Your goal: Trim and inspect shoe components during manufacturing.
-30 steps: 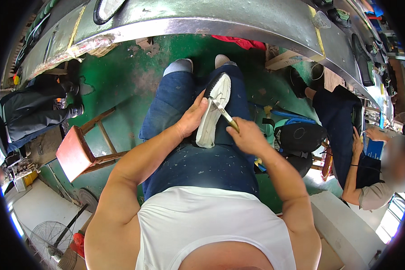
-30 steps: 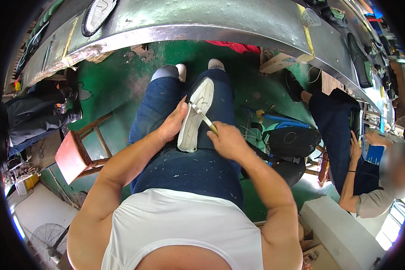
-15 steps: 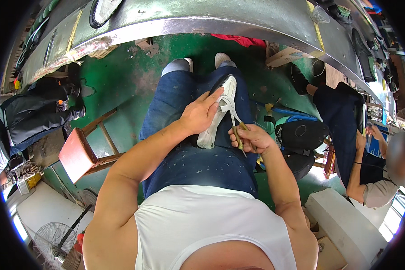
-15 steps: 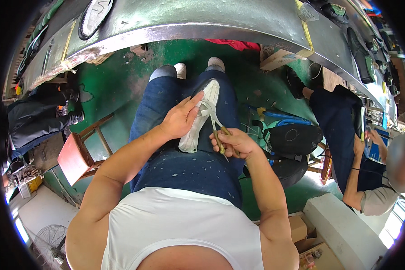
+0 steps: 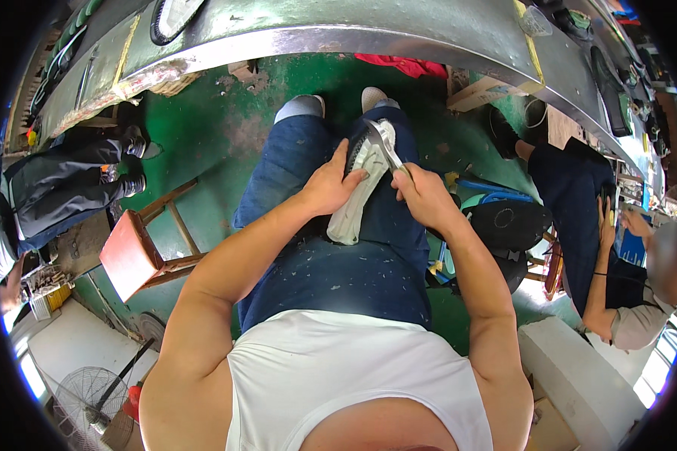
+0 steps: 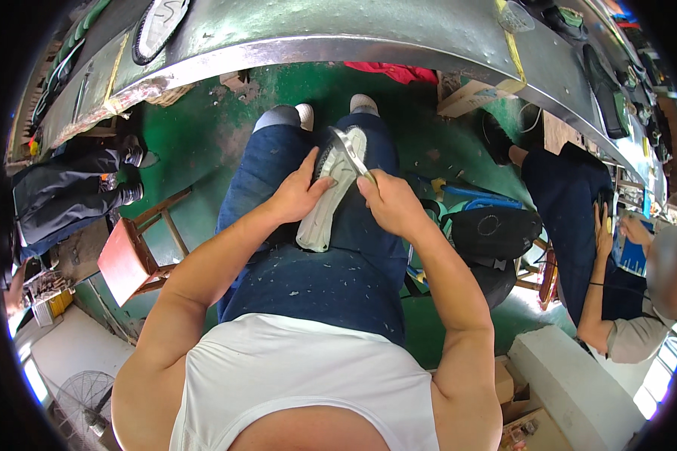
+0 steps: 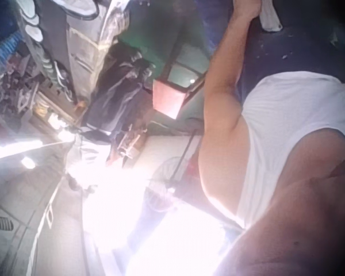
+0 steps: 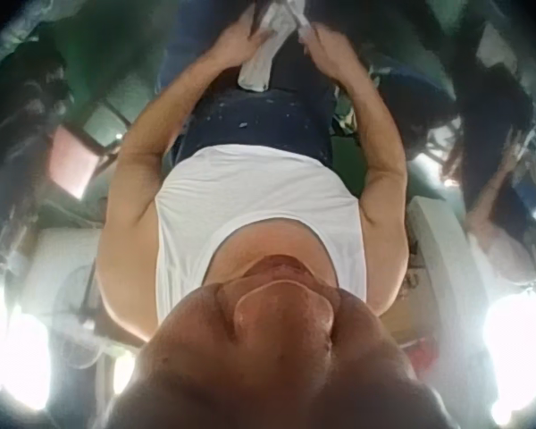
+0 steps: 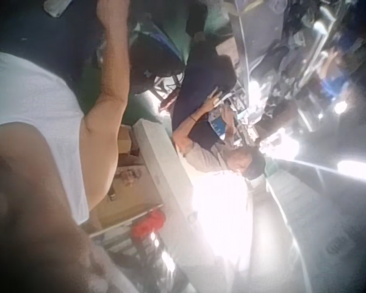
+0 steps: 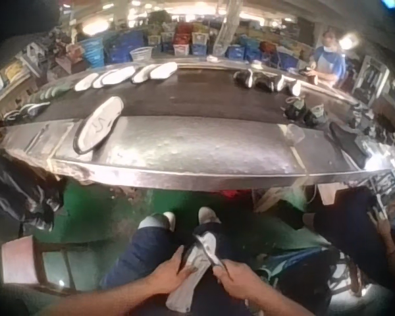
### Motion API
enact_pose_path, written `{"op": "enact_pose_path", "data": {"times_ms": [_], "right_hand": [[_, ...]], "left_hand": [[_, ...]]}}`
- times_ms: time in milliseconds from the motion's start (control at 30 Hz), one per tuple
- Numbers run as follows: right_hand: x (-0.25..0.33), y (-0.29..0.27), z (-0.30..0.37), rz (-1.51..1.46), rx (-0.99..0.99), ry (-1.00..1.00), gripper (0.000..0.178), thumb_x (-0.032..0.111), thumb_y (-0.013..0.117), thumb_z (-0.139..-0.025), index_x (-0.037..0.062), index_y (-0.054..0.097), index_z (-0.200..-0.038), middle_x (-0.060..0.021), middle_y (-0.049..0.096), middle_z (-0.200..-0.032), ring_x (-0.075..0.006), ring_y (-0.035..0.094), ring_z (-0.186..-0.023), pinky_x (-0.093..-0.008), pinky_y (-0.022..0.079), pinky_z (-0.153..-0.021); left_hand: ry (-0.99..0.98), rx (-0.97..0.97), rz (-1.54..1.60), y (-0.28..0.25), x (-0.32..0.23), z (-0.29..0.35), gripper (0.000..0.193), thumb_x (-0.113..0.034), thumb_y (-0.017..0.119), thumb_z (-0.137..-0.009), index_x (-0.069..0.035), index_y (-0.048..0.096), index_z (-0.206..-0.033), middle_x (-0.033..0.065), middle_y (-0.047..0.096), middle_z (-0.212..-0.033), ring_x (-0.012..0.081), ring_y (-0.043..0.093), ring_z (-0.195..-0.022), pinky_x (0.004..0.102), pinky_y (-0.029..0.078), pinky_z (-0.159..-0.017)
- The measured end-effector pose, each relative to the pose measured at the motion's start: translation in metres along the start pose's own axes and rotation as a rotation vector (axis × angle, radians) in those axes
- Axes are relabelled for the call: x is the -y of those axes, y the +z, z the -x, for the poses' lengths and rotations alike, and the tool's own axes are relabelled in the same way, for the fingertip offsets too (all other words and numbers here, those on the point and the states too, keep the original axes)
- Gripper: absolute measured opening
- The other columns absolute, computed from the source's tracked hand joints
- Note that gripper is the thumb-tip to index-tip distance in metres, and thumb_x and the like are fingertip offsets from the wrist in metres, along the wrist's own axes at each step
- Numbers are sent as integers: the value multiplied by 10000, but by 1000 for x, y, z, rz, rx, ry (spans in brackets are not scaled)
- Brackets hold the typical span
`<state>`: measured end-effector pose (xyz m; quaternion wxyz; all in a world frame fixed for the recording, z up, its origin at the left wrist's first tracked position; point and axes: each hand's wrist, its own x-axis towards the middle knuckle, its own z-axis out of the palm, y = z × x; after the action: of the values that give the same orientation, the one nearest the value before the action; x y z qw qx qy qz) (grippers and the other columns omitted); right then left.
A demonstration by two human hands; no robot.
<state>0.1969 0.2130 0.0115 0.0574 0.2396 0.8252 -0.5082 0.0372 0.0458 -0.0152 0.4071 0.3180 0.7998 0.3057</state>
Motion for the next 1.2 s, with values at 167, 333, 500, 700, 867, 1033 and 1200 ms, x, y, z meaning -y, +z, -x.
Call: {"op": "enact_pose_path", "data": {"times_ms": [167,333,500,700,867,1033,1200], "right_hand": [[5,1,15,60,114,71,339,310,548,-1004,-19,612,-957,-206,642,-769,-429,642,-775,-448,503,-725],[23,-24,52,34,287,188,267,248,607,-958,-19,604,-951,-231,646,-794,-426,644,-788,-461,488,-719],[21,-1,68,349,230,-280,387,179,646,-915,-77,579,-1197,-224,677,-1061,-414,643,-967,-487,516,-833],[36,17,55,565,214,-167,387,195,671,-906,-33,581,-1205,-185,663,-992,-348,665,-928,-441,539,-793],[0,51,58,293,26,-187,330,213,725,-868,24,597,-1107,-137,658,-925,-342,667,-874,-431,533,-743],[-1,44,97,323,-38,-206,318,191,711,-872,28,590,-1116,-152,661,-934,-355,667,-885,-452,536,-757],[-1,35,106,368,147,92,180,162,580,-944,20,580,-1055,-227,673,-972,-427,662,-880,-519,523,-770]], "left_hand": [[67,70,103,-9,9,-9,746,-316,674,-939,59,339,-1491,249,566,-1362,310,569,-1256,362,428,-1071],[-208,453,489,-38,-3,-24,542,-247,724,-920,-78,471,-1368,52,637,-1149,134,618,-995,328,532,-742],[-261,483,479,-37,-5,-28,561,-291,725,-919,-99,461,-1376,37,644,-1149,148,630,-993,350,527,-711],[-251,501,561,-34,6,-28,537,-275,718,-926,-101,468,-1368,57,642,-1185,175,642,-1032,403,556,-762],[-244,490,657,-37,21,-31,514,-270,720,-927,-85,485,-1344,73,648,-1166,200,659,-1035,425,591,-763],[-224,472,596,-30,18,-21,514,-268,727,-922,-93,494,-1346,56,651,-1136,177,661,-993,380,580,-753],[-10,327,398,-4,14,15,820,-272,653,-961,-102,159,-1594,166,468,-1469,278,470,-1331,371,380,-1098]]}}
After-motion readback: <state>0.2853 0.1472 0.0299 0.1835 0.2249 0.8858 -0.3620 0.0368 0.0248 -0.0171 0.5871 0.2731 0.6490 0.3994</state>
